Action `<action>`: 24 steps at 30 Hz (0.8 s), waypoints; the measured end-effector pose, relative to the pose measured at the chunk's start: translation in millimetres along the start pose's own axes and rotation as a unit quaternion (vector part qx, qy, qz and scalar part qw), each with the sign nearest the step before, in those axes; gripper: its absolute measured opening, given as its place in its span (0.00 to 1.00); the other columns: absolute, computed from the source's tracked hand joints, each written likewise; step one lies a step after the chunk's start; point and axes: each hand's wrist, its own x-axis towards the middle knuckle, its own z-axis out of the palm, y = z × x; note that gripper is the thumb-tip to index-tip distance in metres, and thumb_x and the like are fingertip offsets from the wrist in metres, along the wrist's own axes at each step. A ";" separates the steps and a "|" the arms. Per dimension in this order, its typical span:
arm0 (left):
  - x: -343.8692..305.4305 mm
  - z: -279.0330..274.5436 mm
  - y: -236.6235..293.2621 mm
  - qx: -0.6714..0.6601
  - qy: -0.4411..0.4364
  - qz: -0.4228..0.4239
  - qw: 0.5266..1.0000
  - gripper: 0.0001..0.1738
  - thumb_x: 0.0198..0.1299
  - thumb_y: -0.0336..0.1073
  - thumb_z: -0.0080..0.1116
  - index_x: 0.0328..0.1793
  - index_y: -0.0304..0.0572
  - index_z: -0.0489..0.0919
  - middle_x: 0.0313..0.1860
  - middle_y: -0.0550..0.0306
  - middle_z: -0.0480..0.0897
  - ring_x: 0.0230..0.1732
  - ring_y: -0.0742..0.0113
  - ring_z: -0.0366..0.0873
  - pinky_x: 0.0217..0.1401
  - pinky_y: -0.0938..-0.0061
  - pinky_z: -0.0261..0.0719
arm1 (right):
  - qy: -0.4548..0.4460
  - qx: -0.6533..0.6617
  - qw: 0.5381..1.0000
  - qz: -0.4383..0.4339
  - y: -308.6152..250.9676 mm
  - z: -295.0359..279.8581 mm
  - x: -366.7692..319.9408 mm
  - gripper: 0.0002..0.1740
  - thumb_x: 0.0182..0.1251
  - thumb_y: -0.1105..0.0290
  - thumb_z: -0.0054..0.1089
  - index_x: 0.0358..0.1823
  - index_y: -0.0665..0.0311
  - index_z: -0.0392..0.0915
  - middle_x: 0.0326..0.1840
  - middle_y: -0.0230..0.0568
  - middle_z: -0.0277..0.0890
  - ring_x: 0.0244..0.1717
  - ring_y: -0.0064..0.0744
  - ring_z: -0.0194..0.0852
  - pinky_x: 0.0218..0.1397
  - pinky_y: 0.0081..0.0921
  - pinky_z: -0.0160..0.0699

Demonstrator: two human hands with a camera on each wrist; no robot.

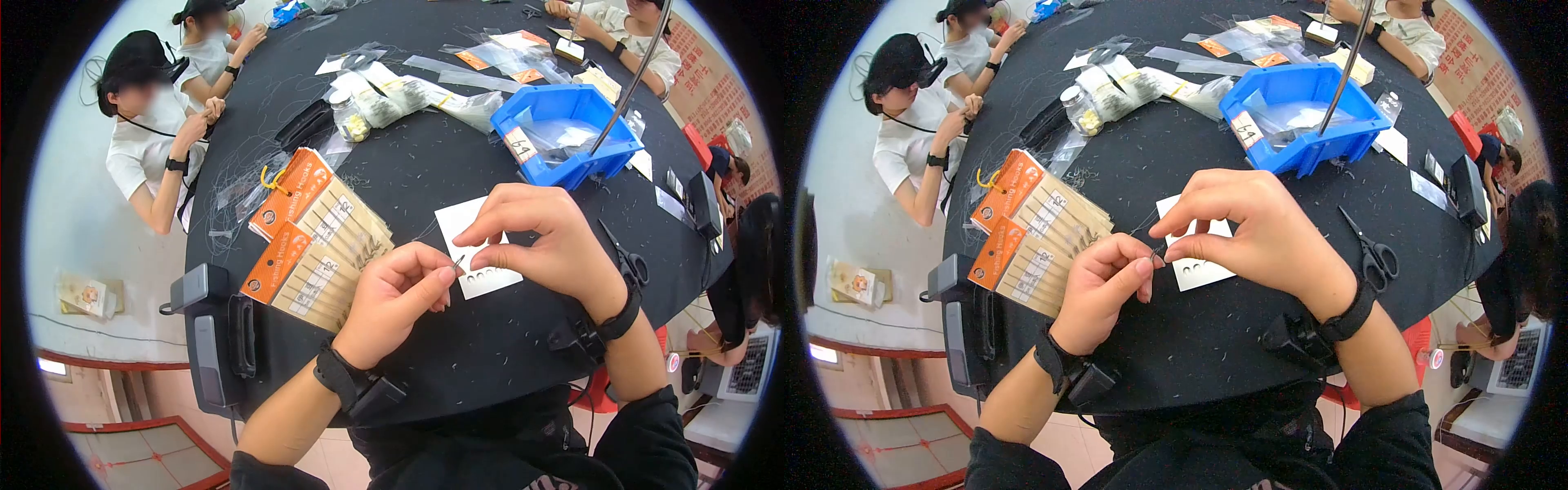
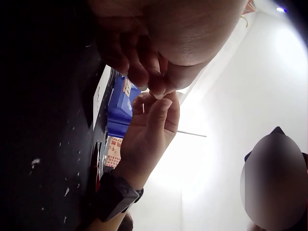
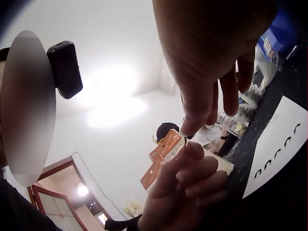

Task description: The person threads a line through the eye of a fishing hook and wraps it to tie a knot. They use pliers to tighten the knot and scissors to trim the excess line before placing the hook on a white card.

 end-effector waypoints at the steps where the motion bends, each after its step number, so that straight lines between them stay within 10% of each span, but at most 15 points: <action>1: 0.0 -0.7 -0.3 -0.001 -0.007 0.002 1.000 0.07 0.72 0.34 0.58 0.46 0.37 0.79 0.33 0.63 0.80 0.32 0.79 0.75 0.37 0.82 0.74 | -0.003 0.014 1.000 0.000 0.9 1.1 -0.5 0.08 0.53 0.74 0.75 0.36 0.63 0.88 0.31 0.38 0.82 0.33 0.32 0.81 0.36 0.26 0.77; 24: -0.8 -2.1 1.1 -0.014 -0.034 0.002 0.999 0.07 0.72 0.34 0.58 0.47 0.38 0.80 0.33 0.64 0.80 0.33 0.79 0.76 0.38 0.82 0.75 | -0.034 0.016 0.999 0.015 -1.1 1.8 1.8 0.07 0.51 0.74 0.76 0.31 0.63 0.87 0.29 0.36 0.82 0.32 0.31 0.79 0.36 0.26 0.75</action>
